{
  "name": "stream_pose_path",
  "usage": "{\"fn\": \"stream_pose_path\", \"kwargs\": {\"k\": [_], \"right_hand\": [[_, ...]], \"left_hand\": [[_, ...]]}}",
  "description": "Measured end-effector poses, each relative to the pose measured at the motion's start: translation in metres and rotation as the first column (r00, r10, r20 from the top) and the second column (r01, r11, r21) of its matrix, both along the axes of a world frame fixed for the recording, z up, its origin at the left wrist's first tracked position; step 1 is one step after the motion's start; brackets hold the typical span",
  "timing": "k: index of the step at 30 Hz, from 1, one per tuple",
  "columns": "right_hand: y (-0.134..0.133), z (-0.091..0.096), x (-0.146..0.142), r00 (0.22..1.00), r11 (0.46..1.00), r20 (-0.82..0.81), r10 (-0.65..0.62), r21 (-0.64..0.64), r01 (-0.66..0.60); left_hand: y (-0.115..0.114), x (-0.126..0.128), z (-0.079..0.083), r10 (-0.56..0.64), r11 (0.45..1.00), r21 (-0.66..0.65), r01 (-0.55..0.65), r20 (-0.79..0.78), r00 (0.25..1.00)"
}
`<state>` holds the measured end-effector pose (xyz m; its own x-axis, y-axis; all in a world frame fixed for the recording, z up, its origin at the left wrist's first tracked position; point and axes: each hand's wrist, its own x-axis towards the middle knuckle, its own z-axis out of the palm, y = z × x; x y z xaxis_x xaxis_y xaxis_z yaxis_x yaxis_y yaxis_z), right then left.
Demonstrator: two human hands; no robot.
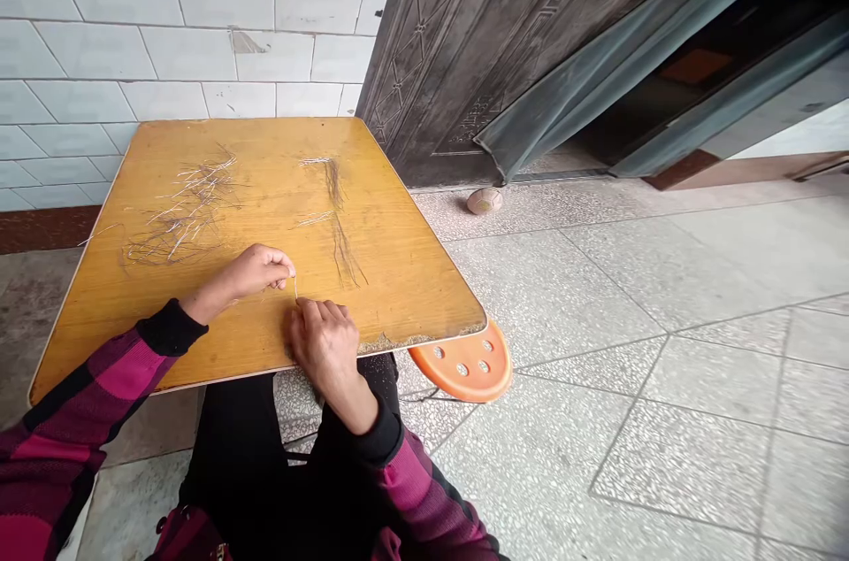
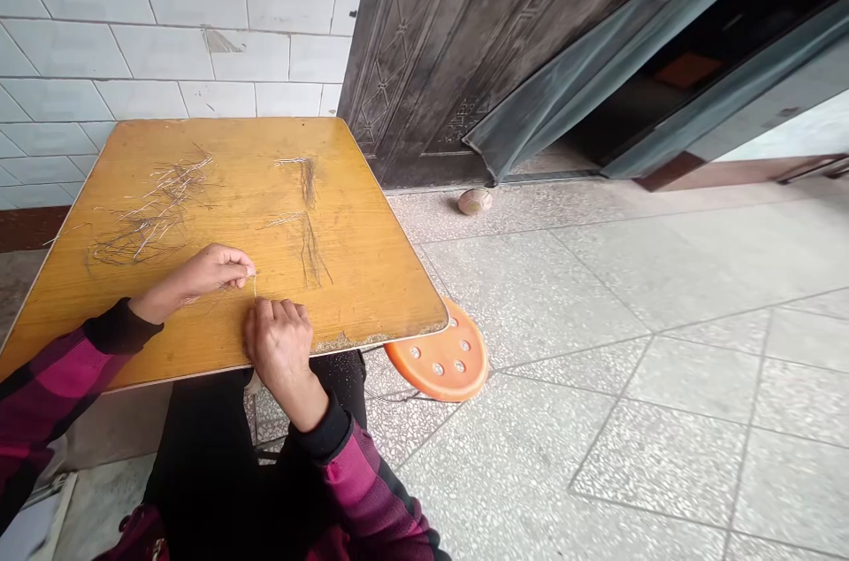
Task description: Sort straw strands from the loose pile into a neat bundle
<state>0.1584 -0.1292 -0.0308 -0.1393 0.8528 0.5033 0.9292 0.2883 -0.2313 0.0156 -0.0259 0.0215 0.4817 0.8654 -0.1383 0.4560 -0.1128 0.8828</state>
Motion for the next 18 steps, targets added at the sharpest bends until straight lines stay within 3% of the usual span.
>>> {"fn": "stream_pose_path", "kwargs": {"k": [2, 6, 11, 18], "right_hand": [[-0.002, -0.001, 0.001, 1.000, 1.000, 0.016, -0.001, 0.019, 0.001], [-0.003, -0.003, 0.004, 0.997, 0.999, 0.068, 0.038, 0.025, -0.040], [-0.007, -0.003, 0.015, 0.988, 0.991, 0.081, 0.135, -0.019, -0.134], [-0.012, 0.005, 0.029, 0.950, 0.979, 0.246, 0.193, -0.108, -0.171]], "left_hand": [[0.007, 0.000, -0.004, -0.009, 0.984, 0.174, 0.034, -0.140, 0.990], [0.018, -0.003, -0.011, -0.008, 0.877, 0.434, 0.203, -0.411, 0.912], [0.022, -0.002, -0.022, 0.069, 0.772, 0.560, 0.299, -0.542, 0.838], [0.018, 0.000, -0.027, 0.065, 0.739, 0.588, 0.329, -0.548, 0.834]]}}
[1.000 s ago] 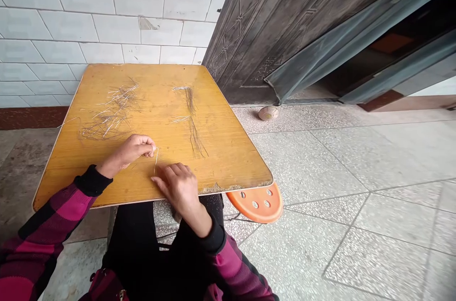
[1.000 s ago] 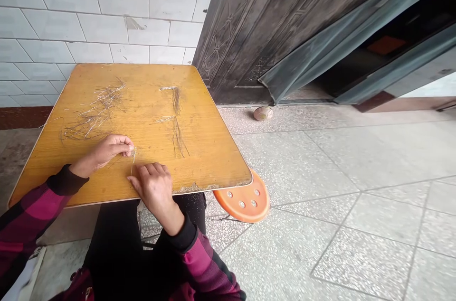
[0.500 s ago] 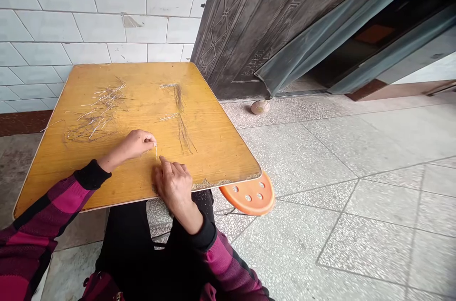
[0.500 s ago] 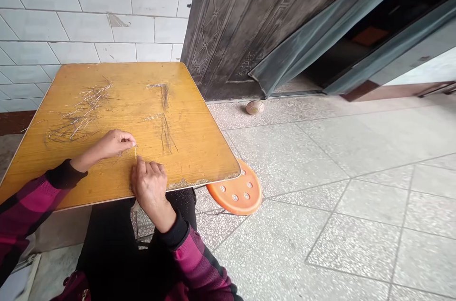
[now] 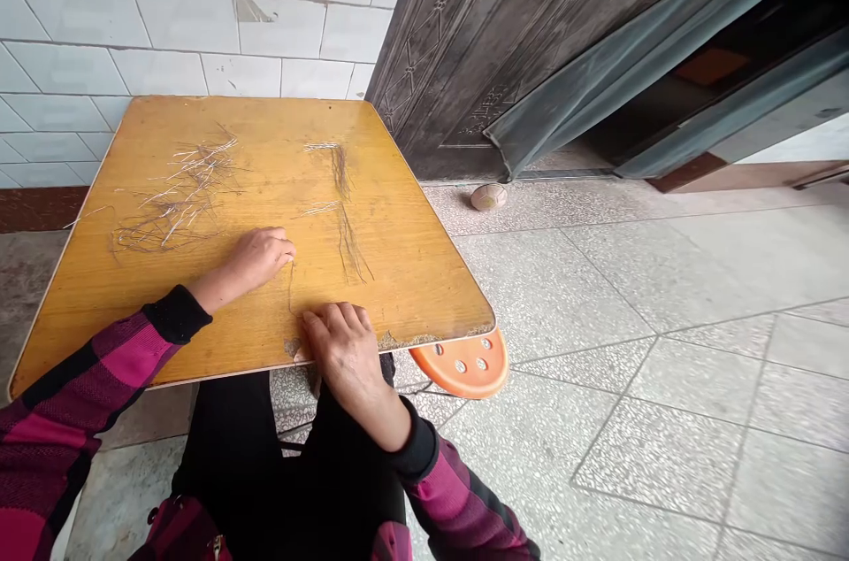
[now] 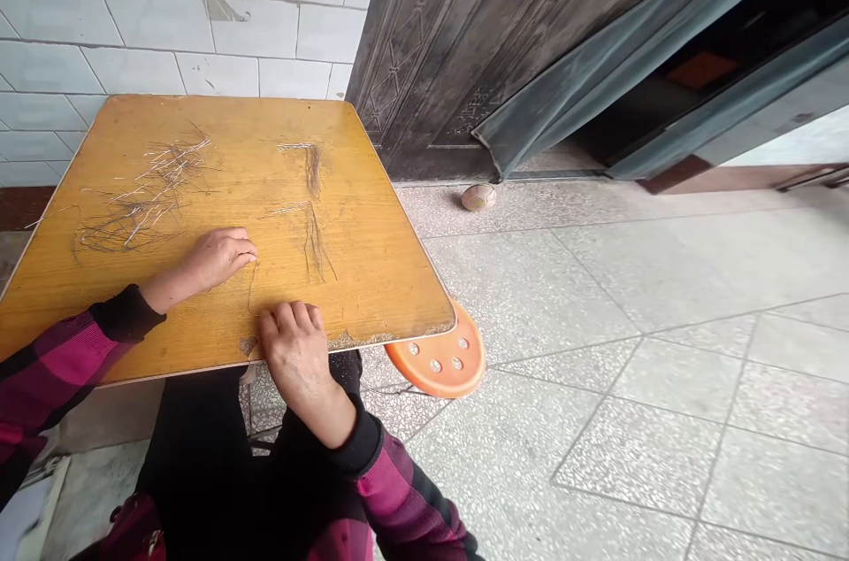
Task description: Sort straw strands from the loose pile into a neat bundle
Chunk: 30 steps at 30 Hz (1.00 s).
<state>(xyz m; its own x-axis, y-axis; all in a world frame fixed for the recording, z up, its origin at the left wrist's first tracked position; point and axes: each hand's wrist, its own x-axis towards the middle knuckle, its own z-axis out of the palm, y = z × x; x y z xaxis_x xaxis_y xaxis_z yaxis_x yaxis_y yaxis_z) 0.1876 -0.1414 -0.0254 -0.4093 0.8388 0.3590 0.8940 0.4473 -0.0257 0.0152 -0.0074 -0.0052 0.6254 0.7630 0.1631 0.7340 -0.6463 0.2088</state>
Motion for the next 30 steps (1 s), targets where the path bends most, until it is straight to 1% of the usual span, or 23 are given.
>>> {"fn": "stream_pose_path", "kwargs": {"k": [3, 7, 11, 13, 14, 16, 17, 18, 19, 20, 21, 22, 23, 24, 25, 26, 27, 28, 30], "right_hand": [[0.007, 0.009, -0.003, 0.995, 0.998, 0.101, 0.010, -0.067, -0.003], [0.017, 0.023, -0.009, 0.981, 0.982, 0.186, 0.059, -0.185, -0.024], [0.022, 0.034, -0.012, 0.966, 0.955, 0.227, 0.125, -0.292, -0.055], [0.026, 0.033, -0.010, 0.974, 0.948, 0.185, 0.128, -0.310, -0.066], [0.028, 0.032, -0.009, 0.986, 0.949, 0.132, 0.106, -0.310, -0.061], [0.035, 0.026, -0.004, 0.998, 0.955, -0.057, -0.003, -0.296, -0.014], [0.040, 0.023, -0.001, 0.979, 0.955, -0.192, -0.073, -0.296, 0.013], [0.046, 0.019, 0.001, 0.928, 0.950, -0.347, -0.135, -0.310, 0.023], [0.052, 0.016, 0.003, 0.843, 0.939, -0.506, -0.184, -0.343, -0.001], [0.058, 0.013, 0.004, 0.726, 0.917, -0.651, -0.220, -0.393, -0.074], [0.063, 0.011, 0.005, 0.588, 0.876, -0.766, -0.261, -0.444, -0.190], [0.068, 0.010, 0.005, 0.448, 0.815, -0.838, -0.311, -0.477, -0.328], [0.071, 0.009, 0.004, 0.321, 0.745, -0.871, -0.371, -0.486, -0.457], [0.073, 0.009, 0.002, 0.220, 0.680, -0.874, -0.434, -0.477, -0.556], [0.074, 0.009, 0.000, 0.149, 0.632, -0.862, -0.485, -0.463, -0.621], [0.074, 0.009, -0.002, 0.105, 0.608, -0.848, -0.519, -0.452, -0.653], [0.072, 0.010, -0.005, 0.085, 0.600, -0.840, -0.536, -0.450, -0.662], [0.071, 0.010, -0.007, 0.085, 0.600, -0.838, -0.539, -0.452, -0.660], [0.067, 0.010, -0.011, 0.127, 0.605, -0.847, -0.517, -0.466, -0.646]], "left_hand": [[0.000, -0.001, 0.000, 0.022, 1.000, 0.004, -0.022, 0.001, 1.000], [-0.003, -0.001, 0.003, 0.044, 0.999, -0.024, -0.044, 0.019, 0.999], [-0.010, 0.004, 0.008, 0.073, 0.997, -0.011, -0.073, -0.036, 0.997], [-0.012, 0.006, 0.009, 0.068, 0.998, 0.007, -0.068, -0.042, 0.997], [-0.013, 0.006, 0.009, 0.063, 0.998, 0.008, -0.062, -0.021, 0.998], [-0.013, 0.006, 0.011, 0.053, 0.998, -0.029, -0.051, 0.078, 0.996], [-0.012, 0.005, 0.012, 0.052, 0.997, -0.071, -0.042, 0.153, 0.987], [-0.012, 0.003, 0.014, 0.058, 0.992, -0.126, -0.029, 0.235, 0.970], [-0.012, 0.002, 0.016, 0.068, 0.982, -0.189, -0.008, 0.312, 0.948], [-0.012, 0.000, 0.018, 0.080, 0.967, -0.254, 0.019, 0.375, 0.924], [-0.012, -0.001, 0.020, 0.092, 0.947, -0.317, 0.051, 0.420, 0.903], [-0.013, -0.002, 0.022, 0.104, 0.925, -0.373, 0.080, 0.448, 0.888], [-0.013, -0.002, 0.024, 0.114, 0.904, -0.415, 0.102, 0.465, 0.878], [-0.014, -0.003, 0.026, 0.121, 0.888, -0.445, 0.117, 0.472, 0.873], [-0.015, -0.003, 0.027, 0.129, 0.876, -0.465, 0.124, 0.476, 0.870], [-0.016, -0.002, 0.029, 0.138, 0.869, -0.479, 0.124, 0.474, 0.869], [-0.017, -0.002, 0.030, 0.145, 0.862, -0.492, 0.119, 0.465, 0.873], [-0.018, -0.001, 0.031, 0.151, 0.857, -0.503, 0.109, 0.447, 0.882], [-0.019, -0.001, 0.033, 0.153, 0.857, -0.509, 0.081, 0.401, 0.903]]}}
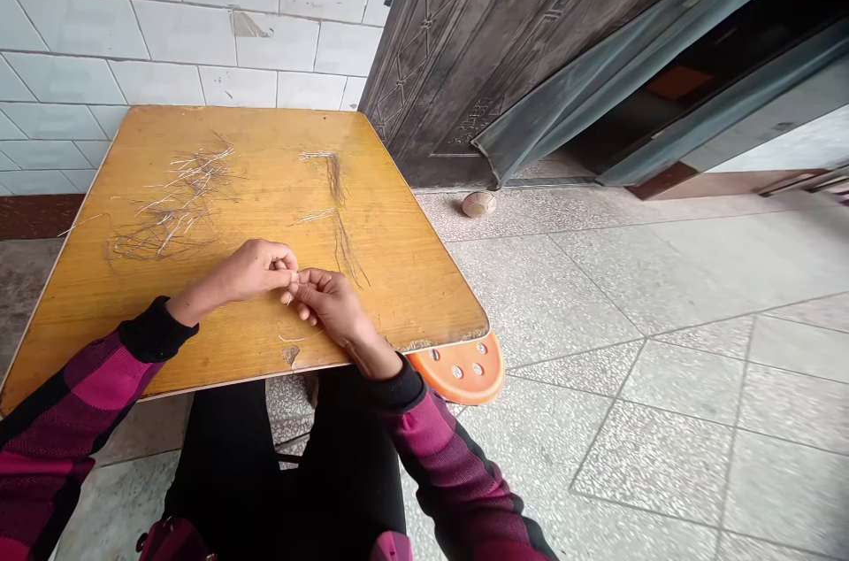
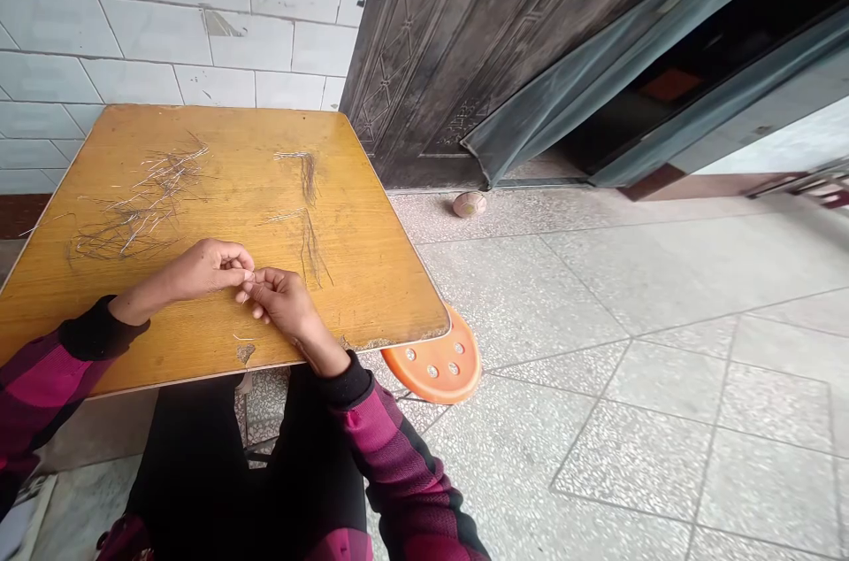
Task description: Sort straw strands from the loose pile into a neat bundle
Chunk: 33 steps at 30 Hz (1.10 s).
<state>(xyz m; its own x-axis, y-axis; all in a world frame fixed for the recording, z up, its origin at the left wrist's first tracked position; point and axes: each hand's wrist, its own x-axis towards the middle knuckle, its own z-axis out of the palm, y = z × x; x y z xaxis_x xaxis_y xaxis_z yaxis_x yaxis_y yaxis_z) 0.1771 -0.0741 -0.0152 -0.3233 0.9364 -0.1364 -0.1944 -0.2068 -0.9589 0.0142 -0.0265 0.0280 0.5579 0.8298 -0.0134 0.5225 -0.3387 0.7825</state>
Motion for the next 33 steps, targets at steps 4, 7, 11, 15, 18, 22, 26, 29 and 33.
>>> {"fn": "stream_pose_path", "kwargs": {"k": [4, 7, 11, 15, 18, 22, 26, 29, 33], "right_hand": [[-0.003, 0.000, -0.001, 0.992, 0.998, 0.117, 0.046, 0.043, -0.051], [-0.004, 0.004, 0.003, 0.940, 0.987, 0.337, 0.050, 0.126, -0.098], [-0.014, 0.017, 0.002, 0.608, 0.896, 0.772, -0.184, 0.386, -0.219], [-0.024, 0.022, -0.009, 0.211, 0.846, 0.890, -0.405, 0.452, -0.284], [-0.024, 0.016, -0.018, 0.061, 0.844, 0.873, -0.484, 0.484, -0.233], [-0.025, 0.008, -0.020, 0.045, 0.833, 0.858, -0.512, 0.508, -0.220], [-0.037, 0.009, -0.011, 0.127, 0.836, 0.868, -0.480, 0.496, -0.236], [-0.049, 0.012, -0.002, 0.204, 0.841, 0.874, -0.442, 0.483, -0.245], [-0.064, 0.007, 0.006, 0.247, 0.832, 0.857, -0.453, 0.505, -0.227]], "left_hand": [[0.000, -0.002, 0.002, 0.003, 0.999, 0.049, 0.001, -0.077, 0.997], [0.001, -0.005, 0.001, -0.036, 0.999, -0.015, 0.035, -0.049, 0.998], [0.001, -0.006, 0.000, -0.035, 0.985, -0.167, 0.041, 0.043, 0.998], [-0.001, -0.002, 0.000, -0.007, 0.960, -0.277, 0.047, 0.143, 0.990], [-0.003, 0.001, -0.001, 0.019, 0.953, -0.299, 0.044, 0.204, 0.979], [-0.004, 0.000, -0.001, 0.061, 0.947, -0.320, 0.034, 0.284, 0.957], [-0.004, -0.003, -0.001, 0.091, 0.928, -0.371, 0.034, 0.314, 0.945], [-0.005, -0.004, -0.003, 0.087, 0.902, -0.427, 0.058, 0.313, 0.946], [-0.006, -0.003, -0.003, 0.104, 0.891, -0.450, 0.063, 0.337, 0.936]]}}
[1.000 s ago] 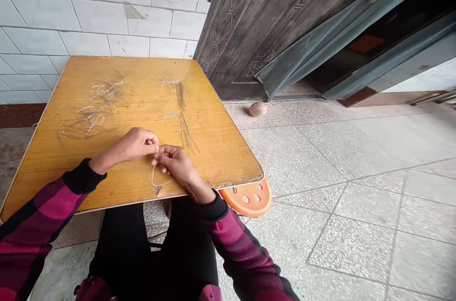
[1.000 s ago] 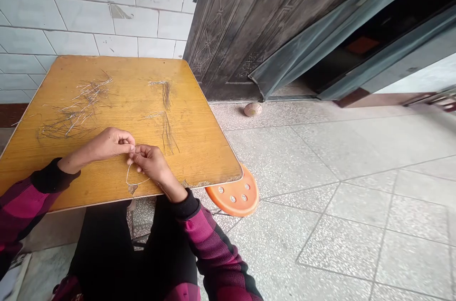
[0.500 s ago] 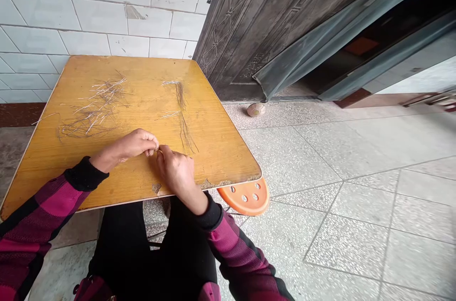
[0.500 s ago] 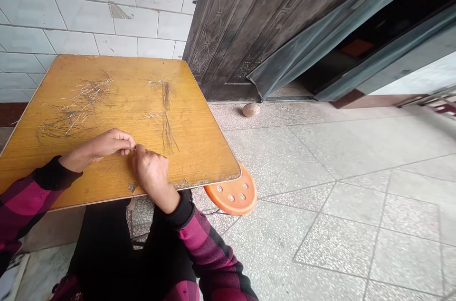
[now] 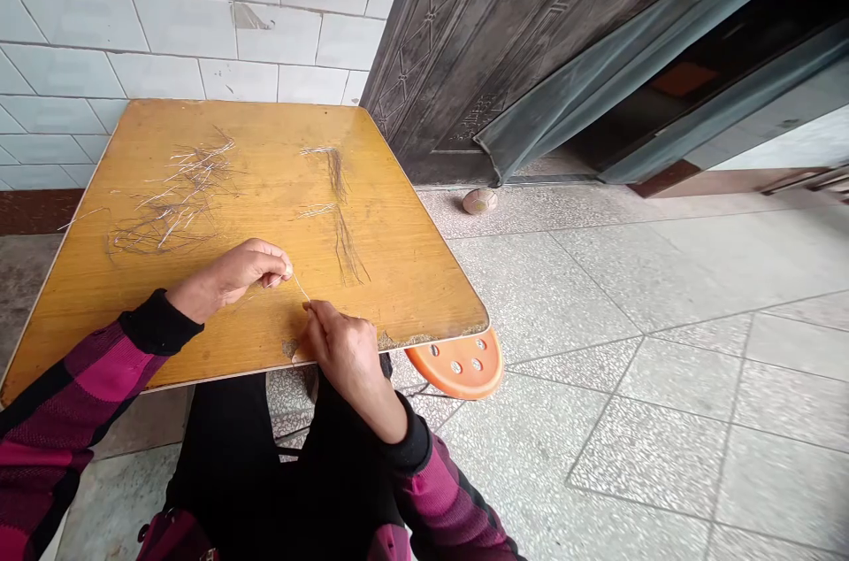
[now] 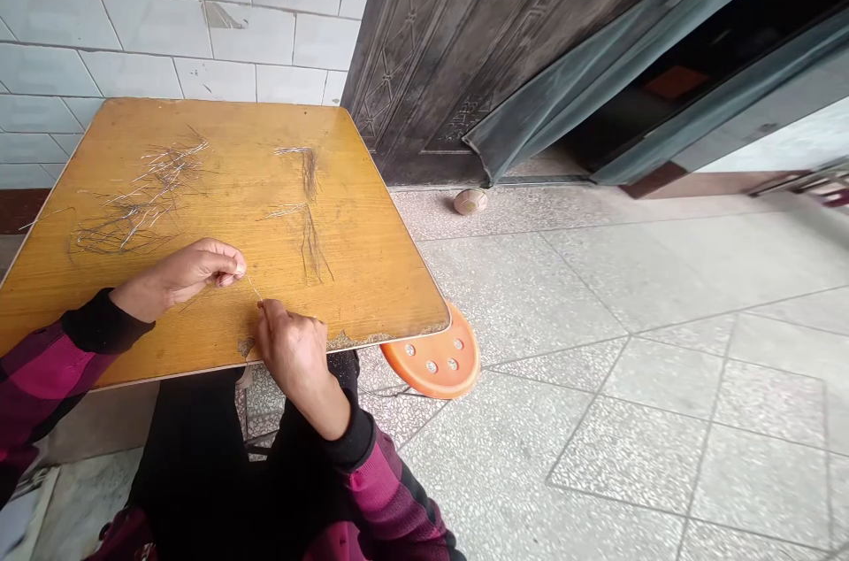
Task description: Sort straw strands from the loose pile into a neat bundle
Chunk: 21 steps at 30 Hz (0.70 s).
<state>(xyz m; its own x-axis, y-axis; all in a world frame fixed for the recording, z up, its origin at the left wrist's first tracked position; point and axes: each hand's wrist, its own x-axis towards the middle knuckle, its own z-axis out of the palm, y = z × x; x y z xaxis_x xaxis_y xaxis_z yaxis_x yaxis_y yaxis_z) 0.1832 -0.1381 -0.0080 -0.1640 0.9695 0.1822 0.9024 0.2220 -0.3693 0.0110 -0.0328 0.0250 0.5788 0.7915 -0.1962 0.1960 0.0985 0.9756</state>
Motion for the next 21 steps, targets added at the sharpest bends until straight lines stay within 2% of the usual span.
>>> {"fn": "stream_pose_path", "kwargs": {"k": [6, 10, 15, 21], "right_hand": [[-0.019, -0.009, 0.009, 0.986, 1.000, -0.166, -0.007, -0.008, 0.006], [-0.034, -0.012, 0.011, 0.938, 0.999, -0.346, -0.004, -0.044, -0.012], [-0.052, -0.020, 0.010, 0.788, 0.989, -0.615, -0.040, -0.135, -0.055], [-0.068, -0.027, 0.004, 0.587, 0.954, -0.799, -0.130, -0.263, -0.146]], "left_hand": [[-0.001, -0.001, 0.003, -0.001, 1.000, -0.024, 0.001, -0.009, 1.000], [0.002, -0.004, 0.004, -0.014, 1.000, -0.009, 0.014, -0.019, 1.000], [0.006, -0.009, 0.007, 0.002, 0.999, 0.033, -0.001, -0.033, 0.999], [0.009, -0.008, 0.003, -0.066, 0.998, 0.012, 0.067, -0.052, 0.996]]}}
